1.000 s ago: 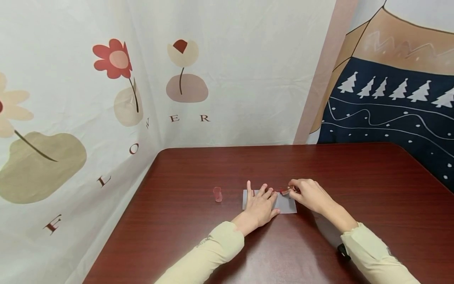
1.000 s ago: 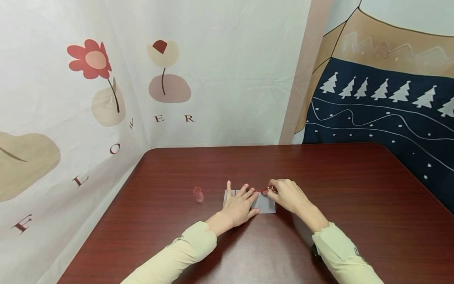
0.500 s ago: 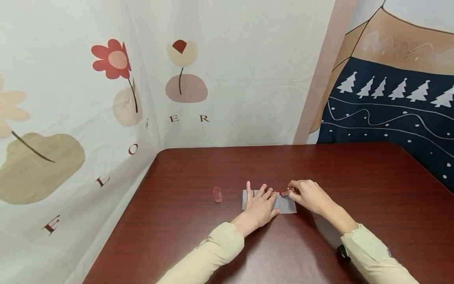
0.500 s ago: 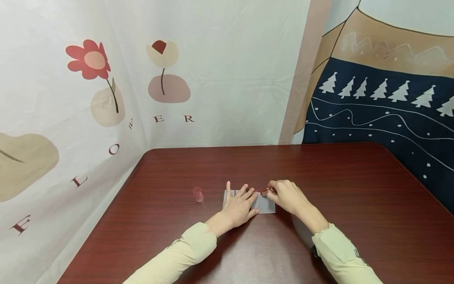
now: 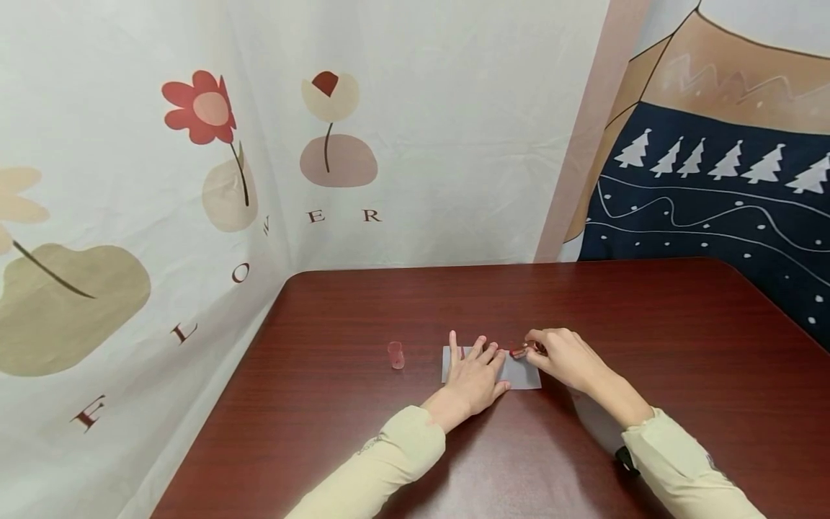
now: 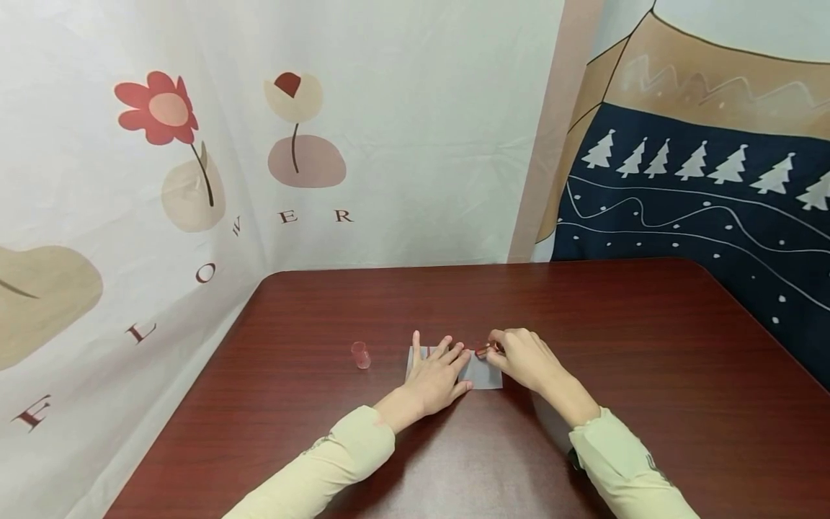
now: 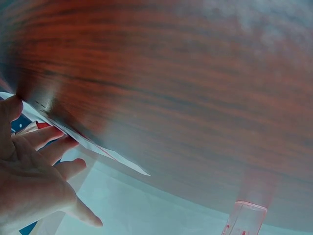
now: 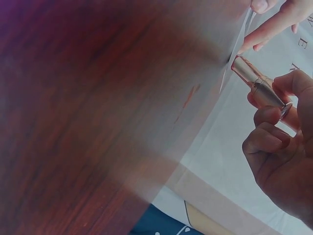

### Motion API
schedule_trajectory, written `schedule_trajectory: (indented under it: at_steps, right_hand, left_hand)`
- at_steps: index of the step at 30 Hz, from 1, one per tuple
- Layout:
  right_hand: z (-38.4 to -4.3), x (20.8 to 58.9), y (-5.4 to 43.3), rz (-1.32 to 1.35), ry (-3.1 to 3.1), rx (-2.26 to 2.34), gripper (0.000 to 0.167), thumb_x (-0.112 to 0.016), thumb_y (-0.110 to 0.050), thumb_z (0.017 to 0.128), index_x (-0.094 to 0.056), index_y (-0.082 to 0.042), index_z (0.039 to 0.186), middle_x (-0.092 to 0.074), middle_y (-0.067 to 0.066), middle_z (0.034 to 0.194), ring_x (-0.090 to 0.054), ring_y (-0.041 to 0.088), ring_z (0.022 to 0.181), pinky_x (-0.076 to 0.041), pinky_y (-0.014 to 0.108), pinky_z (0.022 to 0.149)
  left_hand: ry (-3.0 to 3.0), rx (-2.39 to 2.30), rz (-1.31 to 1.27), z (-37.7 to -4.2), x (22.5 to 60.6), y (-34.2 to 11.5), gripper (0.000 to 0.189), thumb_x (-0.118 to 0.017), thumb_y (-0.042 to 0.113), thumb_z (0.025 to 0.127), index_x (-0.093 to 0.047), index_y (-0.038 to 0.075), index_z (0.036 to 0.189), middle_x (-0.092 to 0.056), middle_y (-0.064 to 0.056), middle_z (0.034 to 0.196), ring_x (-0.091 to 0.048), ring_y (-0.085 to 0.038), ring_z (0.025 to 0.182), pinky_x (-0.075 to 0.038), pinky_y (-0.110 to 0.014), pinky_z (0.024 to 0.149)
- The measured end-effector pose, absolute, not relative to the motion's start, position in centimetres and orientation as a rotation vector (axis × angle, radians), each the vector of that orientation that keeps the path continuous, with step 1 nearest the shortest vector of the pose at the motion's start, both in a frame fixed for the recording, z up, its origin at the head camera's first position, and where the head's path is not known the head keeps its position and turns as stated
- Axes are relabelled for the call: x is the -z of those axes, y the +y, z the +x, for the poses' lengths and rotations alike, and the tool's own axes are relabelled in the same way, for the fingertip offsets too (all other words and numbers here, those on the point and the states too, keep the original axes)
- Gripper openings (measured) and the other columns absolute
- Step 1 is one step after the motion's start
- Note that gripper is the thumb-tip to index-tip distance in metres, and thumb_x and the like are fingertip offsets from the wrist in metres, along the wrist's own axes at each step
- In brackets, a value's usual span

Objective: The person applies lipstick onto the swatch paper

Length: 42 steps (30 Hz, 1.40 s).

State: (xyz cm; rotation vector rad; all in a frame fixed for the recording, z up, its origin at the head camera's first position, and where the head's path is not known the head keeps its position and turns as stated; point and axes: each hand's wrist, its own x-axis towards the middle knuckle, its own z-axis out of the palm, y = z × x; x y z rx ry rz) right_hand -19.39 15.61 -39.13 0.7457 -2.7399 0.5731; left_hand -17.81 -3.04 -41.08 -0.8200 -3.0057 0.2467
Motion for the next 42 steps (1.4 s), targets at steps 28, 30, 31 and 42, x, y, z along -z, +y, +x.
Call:
schedule_trajectory:
  at_steps: [28,30,31,42]
  right_hand:
    - [-19.07,39.31,15.75,0.747,-2.744,-0.588,0.008,-0.060,-0.008,0.079,-0.067,-0.008,0.084,-0.053,-0.009,0.064,-0.038,0.004,0.050,-0.032,0.022,0.044]
    - [-19.06,39.31,15.75,0.746,-2.745,-0.587,0.009,-0.060,-0.009,0.079,-0.067,-0.008,0.084,-0.052,-0.009,0.063,-0.038,0.004,0.050,-0.033,0.022,0.045]
    - [-19.07,39.31,15.75,0.745,-2.746,-0.587,0.008,-0.061,-0.009,0.079,-0.067,-0.008,0.084,-0.052,-0.009,0.063,-0.038,0.004,0.050,-0.033,0.022,0.045]
    - [-18.78,39.24,15.63,0.739,-2.760,-0.589,0.010,-0.061,-0.009,0.078,-0.067,-0.007,0.086,-0.052,-0.009,0.063,-0.039,0.005,0.052,-0.034,0.022,0.046]
  left_hand:
    - [-2.980,-0.257,-0.807,-17.59,41.30,-3.02,0.056,-0.040,0.055,0.093,-0.041,0.026,0.142,-0.038,0.007,0.145,-0.021,-0.014,0.138,-0.005,-0.060,0.105]
    - [-2.973,-0.258,-0.810,-17.56,41.27,-3.01,0.056,-0.041,0.054,0.093,-0.041,0.026,0.141,-0.039,0.007,0.144,-0.021,-0.015,0.138,-0.006,-0.060,0.104]
    - [-2.970,-0.257,-0.812,-17.55,41.26,-3.01,0.056,-0.041,0.054,0.093,-0.042,0.026,0.141,-0.039,0.007,0.144,-0.022,-0.015,0.138,-0.006,-0.060,0.104]
    - [-2.975,-0.294,-0.809,-17.59,41.35,-2.96,0.056,-0.039,0.054,0.094,-0.040,0.026,0.143,-0.036,0.007,0.146,-0.020,-0.015,0.138,-0.006,-0.059,0.105]
